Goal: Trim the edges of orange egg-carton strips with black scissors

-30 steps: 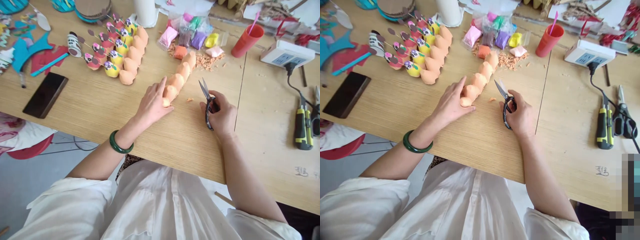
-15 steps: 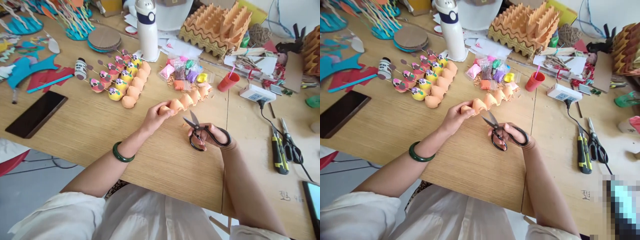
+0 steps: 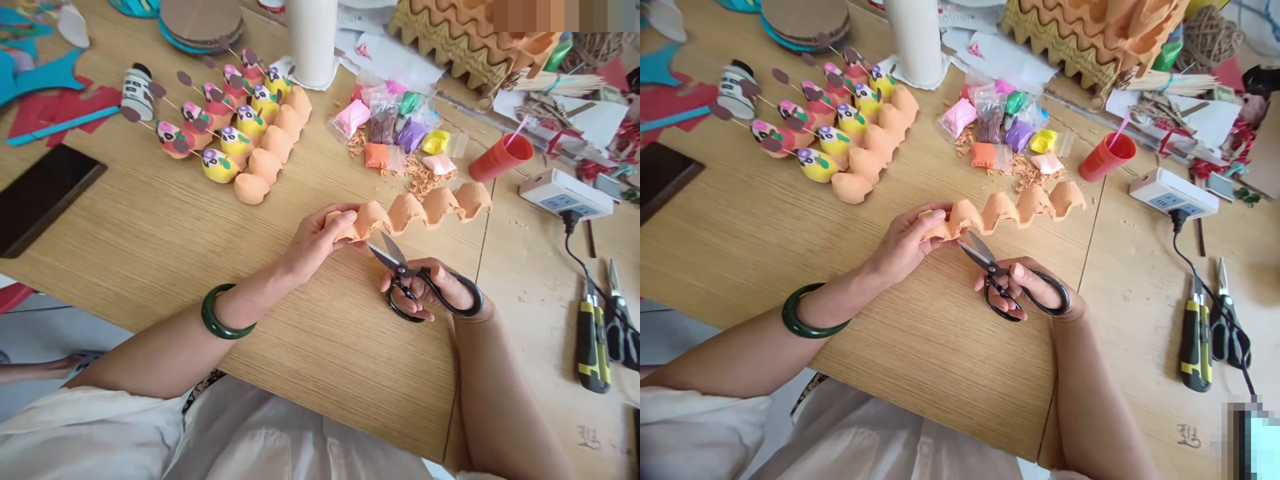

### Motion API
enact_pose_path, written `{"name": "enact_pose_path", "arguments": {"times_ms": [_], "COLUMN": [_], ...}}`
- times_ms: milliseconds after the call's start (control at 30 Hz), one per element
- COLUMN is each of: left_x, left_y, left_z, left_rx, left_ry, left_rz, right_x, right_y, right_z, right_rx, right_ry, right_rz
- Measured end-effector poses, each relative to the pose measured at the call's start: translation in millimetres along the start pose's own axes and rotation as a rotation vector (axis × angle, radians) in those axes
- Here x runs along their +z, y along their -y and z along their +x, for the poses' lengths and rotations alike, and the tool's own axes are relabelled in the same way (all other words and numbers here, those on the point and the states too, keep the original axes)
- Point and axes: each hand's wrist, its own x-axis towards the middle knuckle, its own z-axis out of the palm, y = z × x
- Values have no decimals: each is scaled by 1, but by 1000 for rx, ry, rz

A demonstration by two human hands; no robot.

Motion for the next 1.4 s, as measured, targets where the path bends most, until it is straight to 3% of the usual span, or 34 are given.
{"name": "enact_pose_path", "arguments": {"times_ms": [300, 500, 667, 833, 1100, 1400], "left_x": [4, 6, 5, 6, 4, 3], "left_y": [-1, -3, -3, -4, -2, -5], "left_z": [-5, -6, -5, -8, -10, -8], "left_rx": [-6, -8, 30, 7, 39, 14], "left_ry": [25, 0, 0, 55, 149, 57], "left_rz": [25, 87, 91, 143, 249, 184], "right_x": [17, 40, 42, 49, 57, 58], "right_y": [20, 38, 42, 46, 44, 28], "right_z": [-3, 0, -2, 4, 14, 19], "right_rx": [35, 99, 209, 230, 94, 76], "right_ry": [-39, -219, -200, -295, -275, -392], "right_rz": [-141, -343, -443, -441, -468, -446]}}
